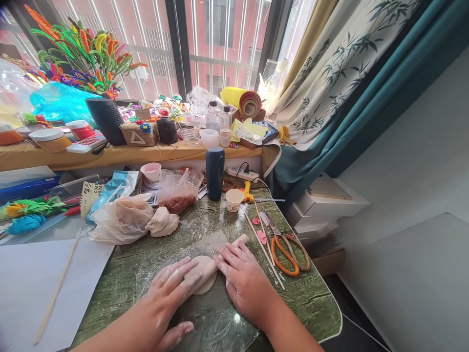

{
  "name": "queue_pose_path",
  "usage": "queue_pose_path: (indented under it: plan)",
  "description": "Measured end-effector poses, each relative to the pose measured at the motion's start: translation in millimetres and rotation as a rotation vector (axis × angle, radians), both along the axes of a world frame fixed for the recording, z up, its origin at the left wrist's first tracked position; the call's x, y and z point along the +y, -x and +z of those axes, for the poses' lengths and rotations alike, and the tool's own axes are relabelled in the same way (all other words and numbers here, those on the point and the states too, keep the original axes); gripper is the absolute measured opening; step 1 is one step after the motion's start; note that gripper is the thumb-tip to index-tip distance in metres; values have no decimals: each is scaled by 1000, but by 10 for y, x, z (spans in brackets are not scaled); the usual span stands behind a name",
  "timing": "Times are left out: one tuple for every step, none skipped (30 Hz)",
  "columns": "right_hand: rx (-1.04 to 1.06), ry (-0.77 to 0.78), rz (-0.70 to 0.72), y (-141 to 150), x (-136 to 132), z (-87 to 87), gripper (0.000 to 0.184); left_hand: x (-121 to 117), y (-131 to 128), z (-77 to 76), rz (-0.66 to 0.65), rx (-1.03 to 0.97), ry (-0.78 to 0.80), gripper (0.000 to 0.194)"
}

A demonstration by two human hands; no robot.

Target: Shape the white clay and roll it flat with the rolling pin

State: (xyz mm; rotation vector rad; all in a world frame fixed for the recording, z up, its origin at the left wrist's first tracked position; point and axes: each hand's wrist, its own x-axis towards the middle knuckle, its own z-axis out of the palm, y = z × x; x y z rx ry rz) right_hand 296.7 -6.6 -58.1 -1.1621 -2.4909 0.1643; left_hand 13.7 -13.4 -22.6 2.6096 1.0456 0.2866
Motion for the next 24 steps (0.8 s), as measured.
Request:
queue_pose_path:
  plan:
    - [13, -10, -4, -24, -42, -6, 58, -13, -21, -1, -33, 4, 10, 95]
    - [29, -21, -11, -40, -81, -15, 56, -25, -44, -26, -61, 3, 16, 96]
    - [50, -33, -22, -49, -114, -23, 54, -40, -68, -83, -90, -13, 9, 96]
    - [74, -44, -35, -51, -141, -32, 52, -58, -92, -170, -137, -39, -4, 96]
    - [99, -55, -48, -48, -162, -40, 49, -80, -115, -285, -183, -69, -23, 93]
    - [123, -63, -59, -43, -177, -47, 46, -105, -137, -417, -212, -73, -22, 89]
    - [143, -68, -66, -36, -186, -52, 42, -131, -158, -553, -217, -76, -26, 86]
    - [155, -69, -68, -32, -192, -55, 39, -155, -175, -677, -236, -90, -40, 79]
    - [156, -67, -65, -29, -193, -57, 38, -175, -189, -774, -254, -83, -40, 68]
    - [145, -62, -58, -27, -191, -57, 39, -187, -196, -830, -284, -75, -39, 62]
    - [124, -53, -46, -25, -185, -54, 42, -189, -196, -839, -305, -71, -36, 62]
    - [94, -42, -33, -21, -174, -48, 47, -181, -188, -798, -313, -61, -35, 67]
    - [62, -29, -22, -12, -158, -37, 51, -163, -171, -712, -313, -44, -26, 78]
    - [29, -14, -14, 3, -136, -23, 55, -137, -147, -592, -300, -31, -23, 85]
    - [-2, 6, -10, 25, -108, -5, 58, -102, -116, -451, -276, -15, -23, 87]
    - [-31, 31, -10, 55, -75, 17, 60, -61, -79, -306, -246, 7, -18, 89]
    - [-55, 59, -15, 92, -37, 40, 60, -13, -39, -173, -197, 38, -12, 89]
    - [-73, 90, -23, 135, 3, 64, 60, 43, 3, -65, -148, 62, -22, 86]
    - [-84, 123, -34, 180, 44, 85, 60, 106, 47, 11, -112, 86, -45, 79]
    - [-89, 153, -47, 225, 83, 104, 60, 177, 93, 53, -97, 106, -74, 73]
    - [-87, 179, -62, 268, 117, 117, 59, 255, 140, 65, -89, 120, -110, 67]
    - [-83, 200, -80, 305, 144, 124, 59, 336, 187, 55, -79, 129, -147, 62]
    - [-79, 217, -97, 337, 164, 124, 60, 420, 232, 33, -57, 135, -182, 59]
    - [-77, 229, -115, 360, 174, 118, 61, 502, 274, 8, -39, 140, -217, 56]
